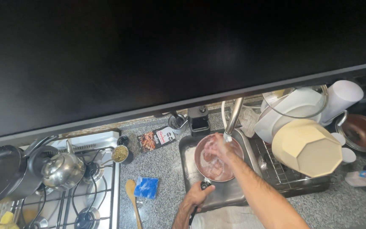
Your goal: The recorder washes various dishes including bowls, lids, and a pan using a sponge and running water.
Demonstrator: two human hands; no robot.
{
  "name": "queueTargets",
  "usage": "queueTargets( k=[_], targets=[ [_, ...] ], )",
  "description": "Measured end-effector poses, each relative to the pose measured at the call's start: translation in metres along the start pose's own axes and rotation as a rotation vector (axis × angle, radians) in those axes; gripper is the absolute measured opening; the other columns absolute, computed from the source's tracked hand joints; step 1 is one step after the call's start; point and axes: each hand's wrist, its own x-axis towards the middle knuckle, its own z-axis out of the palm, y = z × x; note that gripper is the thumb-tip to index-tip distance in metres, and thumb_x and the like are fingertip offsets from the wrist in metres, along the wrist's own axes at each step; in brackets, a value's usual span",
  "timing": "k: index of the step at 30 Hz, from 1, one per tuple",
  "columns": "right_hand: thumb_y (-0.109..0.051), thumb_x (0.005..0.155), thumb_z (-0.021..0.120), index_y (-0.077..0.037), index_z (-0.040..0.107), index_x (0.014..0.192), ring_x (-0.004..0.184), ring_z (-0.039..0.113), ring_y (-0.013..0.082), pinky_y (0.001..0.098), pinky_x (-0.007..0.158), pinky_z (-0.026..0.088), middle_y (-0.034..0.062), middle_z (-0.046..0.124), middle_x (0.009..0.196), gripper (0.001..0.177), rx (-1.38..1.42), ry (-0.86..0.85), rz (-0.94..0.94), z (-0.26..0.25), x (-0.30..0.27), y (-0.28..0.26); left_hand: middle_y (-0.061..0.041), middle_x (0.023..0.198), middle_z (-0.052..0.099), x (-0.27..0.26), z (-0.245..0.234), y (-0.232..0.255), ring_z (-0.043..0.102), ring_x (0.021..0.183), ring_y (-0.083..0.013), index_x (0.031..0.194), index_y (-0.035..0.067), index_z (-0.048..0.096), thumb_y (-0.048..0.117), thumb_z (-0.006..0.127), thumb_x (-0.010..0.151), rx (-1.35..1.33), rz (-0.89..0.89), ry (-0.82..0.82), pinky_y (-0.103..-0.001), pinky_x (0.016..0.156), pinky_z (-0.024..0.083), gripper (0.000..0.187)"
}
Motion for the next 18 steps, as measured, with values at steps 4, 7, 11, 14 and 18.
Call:
queueTargets(
  k=[4,7,11,14,18],
  targets=[
    [-0.039,0.106,0.042,-0.001,0.066,0.102,0.099,0.076,0.0287,0.0437,0.09,0.063,0.0172,0.078,0.098,0.045,-0.491,-0.104,0.317,0.064,-0.086,-0.05,-0.003,0.066,0.057,-0.012,-0.007,0.015,0.046,0.036,-0.0148,0.122,0.003,0.054,0.036,0.075,0.093,0.146,0.013,0.058,-0.035,0.031,0.034,0.049],
    [-0.032,0.103,0.051,-0.002,0.08,0.109,0.095,0.077,0.0221,0.0377,0.084,0.061,0.0134,0.082,0.104,0.042,-1.089,0.081,0.126,0.048,-0.086,-0.047,-0.004,0.063,0.053,-0.016,-0.008,0.017,0.045,0.036,-0.0139,0.124,0.001,0.058,0.034,0.075,0.089,0.17,0.066,0.03,-0.034,0.031,0.036,0.051],
    [-0.036,0.105,0.048,-0.004,0.072,0.117,0.096,0.076,0.0178,0.034,0.084,0.061,0.0089,0.08,0.11,0.042,-0.781,0.031,0.162,0.042,-0.084,-0.046,-0.005,0.067,0.059,-0.025,-0.004,0.022,0.049,0.038,-0.0147,0.124,0.0,0.057,0.036,0.077,0.09,0.259,0.038,0.076,-0.035,0.032,0.036,0.053],
    [-0.037,0.107,0.051,-0.005,0.074,0.114,0.094,0.075,0.0215,0.0361,0.082,0.06,0.0125,0.079,0.108,0.04,-1.29,-0.005,0.172,0.027,-0.067,-0.036,-0.006,0.067,0.06,-0.02,-0.003,0.017,0.049,0.038,-0.0144,0.122,-0.001,0.059,0.034,0.076,0.09,0.24,0.109,0.042,-0.035,0.033,0.037,0.051],
    [-0.035,0.104,0.05,-0.003,0.072,0.106,0.09,0.077,0.0236,0.0357,0.077,0.063,0.0133,0.08,0.103,0.039,-0.855,0.321,-0.104,0.03,-0.075,-0.02,-0.01,0.074,0.064,-0.012,-0.003,0.009,0.055,0.049,-0.0182,0.118,-0.002,0.063,0.034,0.077,0.088,0.33,0.195,0.061,-0.039,0.047,0.047,0.049]
  ],
)
